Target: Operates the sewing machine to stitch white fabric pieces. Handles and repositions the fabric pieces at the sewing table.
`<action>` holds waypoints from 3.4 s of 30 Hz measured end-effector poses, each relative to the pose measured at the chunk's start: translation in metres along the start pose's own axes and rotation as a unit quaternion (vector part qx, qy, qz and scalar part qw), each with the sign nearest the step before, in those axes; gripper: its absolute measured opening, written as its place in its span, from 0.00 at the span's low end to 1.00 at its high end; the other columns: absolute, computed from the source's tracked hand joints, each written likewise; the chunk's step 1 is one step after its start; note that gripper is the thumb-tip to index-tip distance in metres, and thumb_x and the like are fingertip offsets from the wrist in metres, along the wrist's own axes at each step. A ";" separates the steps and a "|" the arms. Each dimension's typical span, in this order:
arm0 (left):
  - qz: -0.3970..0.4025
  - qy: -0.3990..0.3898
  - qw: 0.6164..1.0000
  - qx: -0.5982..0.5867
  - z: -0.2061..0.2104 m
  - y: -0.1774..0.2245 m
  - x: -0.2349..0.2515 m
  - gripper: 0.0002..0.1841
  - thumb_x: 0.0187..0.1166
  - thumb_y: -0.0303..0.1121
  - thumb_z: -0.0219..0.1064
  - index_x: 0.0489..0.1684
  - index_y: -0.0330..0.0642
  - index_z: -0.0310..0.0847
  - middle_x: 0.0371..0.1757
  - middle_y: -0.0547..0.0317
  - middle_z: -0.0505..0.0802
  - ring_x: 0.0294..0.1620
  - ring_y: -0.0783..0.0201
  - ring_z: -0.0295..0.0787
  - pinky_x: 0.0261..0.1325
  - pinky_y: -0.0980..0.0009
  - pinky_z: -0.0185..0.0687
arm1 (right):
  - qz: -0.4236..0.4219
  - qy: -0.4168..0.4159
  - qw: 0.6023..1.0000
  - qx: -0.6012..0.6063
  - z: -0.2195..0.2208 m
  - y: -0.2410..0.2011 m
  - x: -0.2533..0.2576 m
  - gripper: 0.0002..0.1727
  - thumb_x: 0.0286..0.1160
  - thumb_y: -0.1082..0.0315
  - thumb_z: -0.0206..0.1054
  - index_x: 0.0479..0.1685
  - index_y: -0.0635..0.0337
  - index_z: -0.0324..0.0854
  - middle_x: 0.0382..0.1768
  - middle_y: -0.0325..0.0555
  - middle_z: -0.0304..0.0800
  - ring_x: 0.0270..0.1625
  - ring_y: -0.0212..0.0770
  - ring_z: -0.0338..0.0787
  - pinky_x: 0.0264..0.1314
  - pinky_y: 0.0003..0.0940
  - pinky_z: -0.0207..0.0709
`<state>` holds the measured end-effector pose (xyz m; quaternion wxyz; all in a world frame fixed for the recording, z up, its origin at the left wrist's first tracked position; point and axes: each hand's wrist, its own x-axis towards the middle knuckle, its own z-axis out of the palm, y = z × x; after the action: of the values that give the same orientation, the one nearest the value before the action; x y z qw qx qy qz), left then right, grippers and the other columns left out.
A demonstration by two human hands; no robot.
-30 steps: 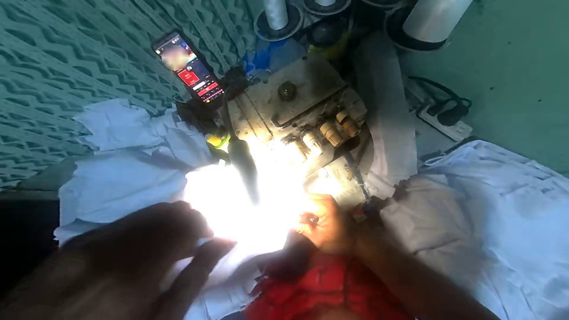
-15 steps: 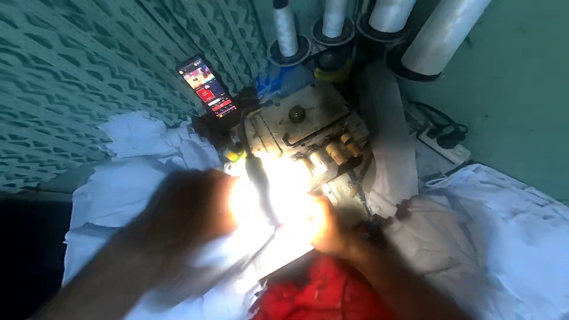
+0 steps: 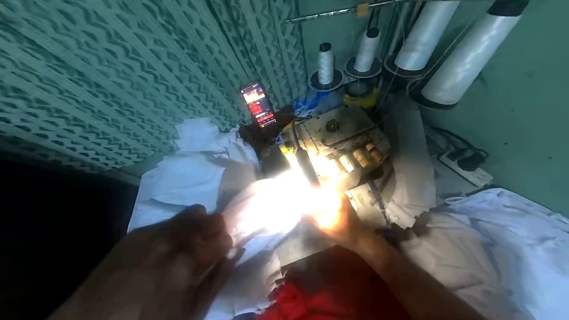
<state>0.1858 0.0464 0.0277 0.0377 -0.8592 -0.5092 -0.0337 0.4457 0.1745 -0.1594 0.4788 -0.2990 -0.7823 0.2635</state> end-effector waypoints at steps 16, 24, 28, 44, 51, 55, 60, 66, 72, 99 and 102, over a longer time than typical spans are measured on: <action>0.064 -0.005 0.998 -0.009 0.052 -0.010 0.073 0.26 0.81 0.63 0.54 0.22 0.55 0.84 0.23 0.69 0.84 0.26 0.67 0.84 0.25 0.63 0.78 | 0.060 -0.032 0.992 0.102 -0.047 -0.031 -0.111 0.18 0.88 0.58 0.64 0.33 0.62 0.84 0.27 0.41 0.82 0.29 0.27 0.81 0.31 0.20 0.76; 0.034 0.022 0.995 -0.088 0.053 -0.066 0.084 0.19 0.79 0.61 0.62 0.30 0.61 0.87 0.29 0.76 0.86 0.31 0.74 0.84 0.32 0.67 0.82 | 0.110 0.000 0.986 0.128 -0.024 -0.016 -0.088 0.20 0.82 0.57 0.69 0.22 0.60 0.77 0.19 0.37 0.73 0.24 0.25 0.72 0.26 0.19 0.66; 0.034 0.063 0.990 -0.125 0.037 -0.056 0.077 0.16 0.76 0.56 0.69 0.30 0.57 0.90 0.29 0.76 0.87 0.30 0.78 0.82 0.32 0.74 0.77 | 0.107 0.002 0.983 0.146 -0.021 -0.007 -0.065 0.21 0.80 0.54 0.71 0.24 0.61 0.78 0.21 0.36 0.74 0.25 0.21 0.72 0.26 0.16 0.66; 0.060 0.036 0.991 -0.114 0.079 0.014 0.109 0.20 0.85 0.51 0.60 0.27 0.50 0.88 0.26 0.62 0.88 0.32 0.63 0.85 0.36 0.64 0.78 | 0.104 -0.014 0.980 0.168 -0.017 0.014 -0.038 0.18 0.78 0.58 0.73 0.27 0.64 0.82 0.24 0.39 0.80 0.27 0.22 0.75 0.29 0.16 0.68; 0.008 0.053 0.996 -0.071 0.104 0.016 0.121 0.27 0.74 0.62 0.58 0.22 0.47 0.82 0.22 0.57 0.87 0.29 0.58 0.89 0.29 0.61 0.80 | 0.132 -0.023 0.979 0.151 -0.010 0.017 -0.025 0.13 0.76 0.64 0.71 0.28 0.64 0.85 0.27 0.40 0.85 0.32 0.25 0.82 0.36 0.20 0.76; -0.064 0.045 0.991 -0.109 0.133 -0.002 0.113 0.34 0.63 0.70 0.65 0.35 0.43 0.88 0.32 0.54 0.92 0.38 0.57 0.93 0.39 0.56 0.87 | 0.127 -0.015 0.984 0.123 -0.004 0.013 -0.019 0.08 0.75 0.69 0.68 0.35 0.64 0.89 0.32 0.42 0.91 0.36 0.27 0.87 0.42 0.23 0.83; -0.232 0.077 0.963 -0.111 0.164 -0.006 0.097 0.15 0.62 0.36 0.71 0.45 0.40 0.89 0.31 0.47 0.92 0.36 0.44 0.92 0.38 0.40 0.84 | 0.112 -0.056 0.992 -0.007 -0.027 -0.005 -0.028 0.24 0.87 0.52 0.53 0.47 0.62 0.89 0.43 0.45 0.91 0.46 0.30 0.89 0.47 0.26 0.84; -0.275 0.263 0.924 -0.032 0.184 0.035 0.072 0.14 0.65 0.37 0.66 0.40 0.39 0.91 0.31 0.51 0.95 0.30 0.53 0.94 0.33 0.55 0.86 | 0.079 -0.050 0.945 -0.312 -0.023 -0.022 -0.005 0.16 0.72 0.55 0.68 0.44 0.58 0.90 0.46 0.47 0.94 0.28 0.39 0.91 0.26 0.36 0.84; -0.221 0.301 0.927 0.026 0.186 0.050 0.068 0.14 0.71 0.40 0.64 0.29 0.37 0.87 0.24 0.52 0.90 0.28 0.55 0.90 0.28 0.60 0.80 | 0.046 -0.037 0.954 -0.293 -0.003 -0.019 0.012 0.13 0.77 0.59 0.64 0.34 0.52 0.93 0.30 0.43 0.94 0.35 0.43 0.94 0.34 0.41 0.87; -0.121 0.080 0.988 -0.045 0.092 -0.033 -0.113 0.21 0.82 0.50 0.56 0.44 0.46 0.93 0.62 0.54 0.92 0.69 0.51 0.86 0.68 0.51 0.83 | -0.027 -0.219 0.974 -0.058 -0.044 0.008 -0.034 0.19 0.79 0.47 0.68 0.34 0.53 0.93 0.32 0.40 0.95 0.38 0.33 0.92 0.44 0.37 0.86; -0.132 0.154 0.966 -0.160 0.106 -0.013 -0.111 0.18 0.83 0.49 0.67 0.41 0.45 0.94 0.53 0.57 0.95 0.59 0.64 0.90 0.64 0.65 0.86 | 0.043 -0.175 0.984 0.011 -0.029 0.006 -0.054 0.17 0.79 0.54 0.69 0.31 0.56 0.92 0.28 0.37 0.92 0.34 0.23 0.87 0.41 0.23 0.80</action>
<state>0.1234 -0.0342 -0.0882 -0.0272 -0.7639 -0.5940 -0.2509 0.4931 0.1431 -0.1835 0.3257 -0.2760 -0.8377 0.3405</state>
